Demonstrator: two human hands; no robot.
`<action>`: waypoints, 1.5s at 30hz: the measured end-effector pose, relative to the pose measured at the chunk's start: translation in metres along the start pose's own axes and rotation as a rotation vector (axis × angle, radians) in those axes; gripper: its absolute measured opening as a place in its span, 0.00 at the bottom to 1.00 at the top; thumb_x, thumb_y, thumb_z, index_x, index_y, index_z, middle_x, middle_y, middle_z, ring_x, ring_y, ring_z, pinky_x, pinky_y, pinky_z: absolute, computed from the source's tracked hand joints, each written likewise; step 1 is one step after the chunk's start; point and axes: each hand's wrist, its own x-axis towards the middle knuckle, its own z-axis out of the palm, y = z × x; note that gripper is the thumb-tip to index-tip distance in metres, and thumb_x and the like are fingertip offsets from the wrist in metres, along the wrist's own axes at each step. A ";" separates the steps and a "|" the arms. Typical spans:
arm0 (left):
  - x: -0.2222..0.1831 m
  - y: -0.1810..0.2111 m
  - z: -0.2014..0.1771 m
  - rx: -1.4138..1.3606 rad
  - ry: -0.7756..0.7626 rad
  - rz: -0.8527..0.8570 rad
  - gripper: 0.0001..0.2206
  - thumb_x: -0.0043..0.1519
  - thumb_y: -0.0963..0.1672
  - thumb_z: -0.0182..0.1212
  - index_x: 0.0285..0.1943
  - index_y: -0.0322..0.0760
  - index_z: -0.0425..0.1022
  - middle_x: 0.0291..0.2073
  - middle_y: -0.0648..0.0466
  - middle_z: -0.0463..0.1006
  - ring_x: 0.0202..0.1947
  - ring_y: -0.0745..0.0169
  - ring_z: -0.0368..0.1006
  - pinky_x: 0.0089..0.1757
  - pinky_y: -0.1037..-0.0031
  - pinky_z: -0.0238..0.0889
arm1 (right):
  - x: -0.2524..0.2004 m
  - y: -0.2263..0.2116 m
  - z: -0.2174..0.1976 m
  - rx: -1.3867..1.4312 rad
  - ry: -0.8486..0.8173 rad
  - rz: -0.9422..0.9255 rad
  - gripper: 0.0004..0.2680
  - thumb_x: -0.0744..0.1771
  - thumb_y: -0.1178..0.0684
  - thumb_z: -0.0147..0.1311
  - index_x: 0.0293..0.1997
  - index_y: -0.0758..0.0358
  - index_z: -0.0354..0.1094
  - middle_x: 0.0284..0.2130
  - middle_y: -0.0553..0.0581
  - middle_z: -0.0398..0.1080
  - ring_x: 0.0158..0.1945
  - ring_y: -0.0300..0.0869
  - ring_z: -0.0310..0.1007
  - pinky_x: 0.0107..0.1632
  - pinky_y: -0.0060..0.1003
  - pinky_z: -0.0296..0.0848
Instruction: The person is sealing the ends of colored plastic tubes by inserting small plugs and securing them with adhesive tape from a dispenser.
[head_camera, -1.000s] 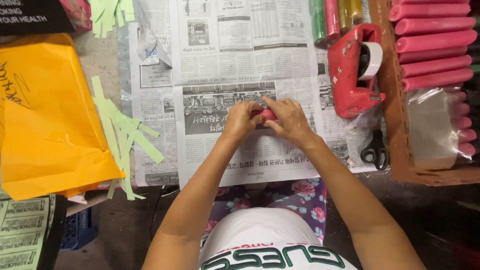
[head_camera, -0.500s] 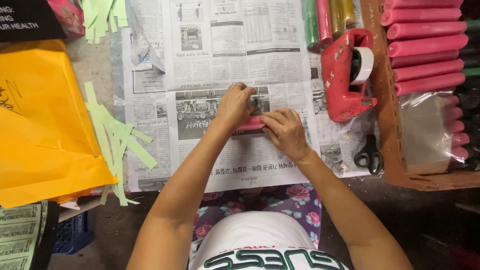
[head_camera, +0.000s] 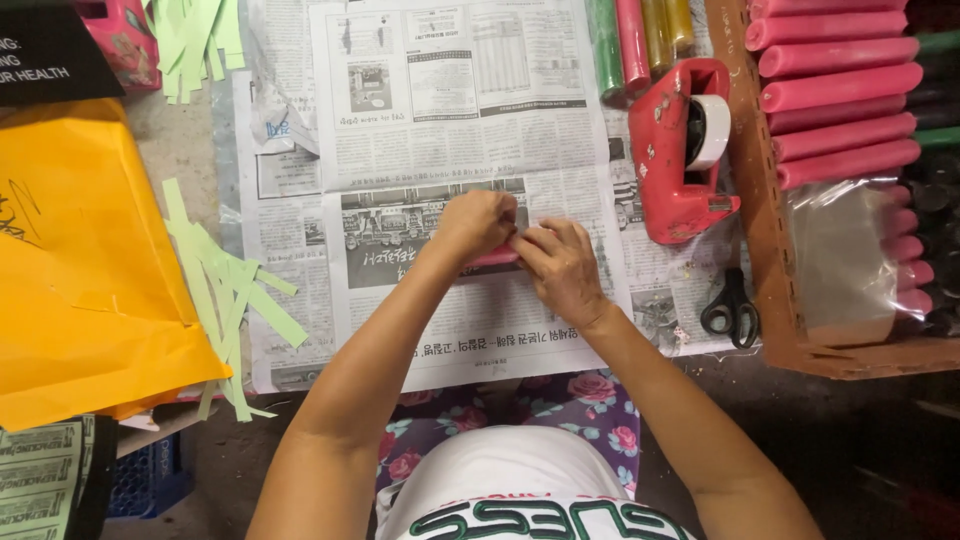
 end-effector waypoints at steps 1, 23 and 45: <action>-0.003 0.001 0.004 -0.022 0.004 -0.033 0.05 0.58 0.49 0.60 0.34 0.59 0.83 0.34 0.49 0.83 0.43 0.41 0.80 0.45 0.52 0.74 | 0.000 0.001 0.001 -0.005 -0.008 0.002 0.08 0.64 0.50 0.63 0.46 0.48 0.75 0.44 0.47 0.72 0.56 0.47 0.68 0.62 0.49 0.63; -0.044 0.010 0.050 -0.010 0.240 0.220 0.33 0.52 0.42 0.74 0.65 0.45 0.58 0.34 0.44 0.82 0.41 0.41 0.80 0.45 0.55 0.72 | 0.017 0.054 -0.003 0.008 -0.351 -0.064 0.17 0.52 0.46 0.74 0.39 0.52 0.73 0.37 0.50 0.74 0.55 0.49 0.70 0.59 0.49 0.63; -0.062 -0.019 0.059 0.233 0.721 0.504 0.12 0.64 0.42 0.57 0.56 0.46 0.76 0.43 0.50 0.79 0.39 0.51 0.75 0.38 0.69 0.69 | -0.032 0.138 -0.144 -0.197 0.345 0.339 0.13 0.70 0.60 0.58 0.63 0.69 0.71 0.42 0.63 0.76 0.49 0.56 0.73 0.57 0.50 0.67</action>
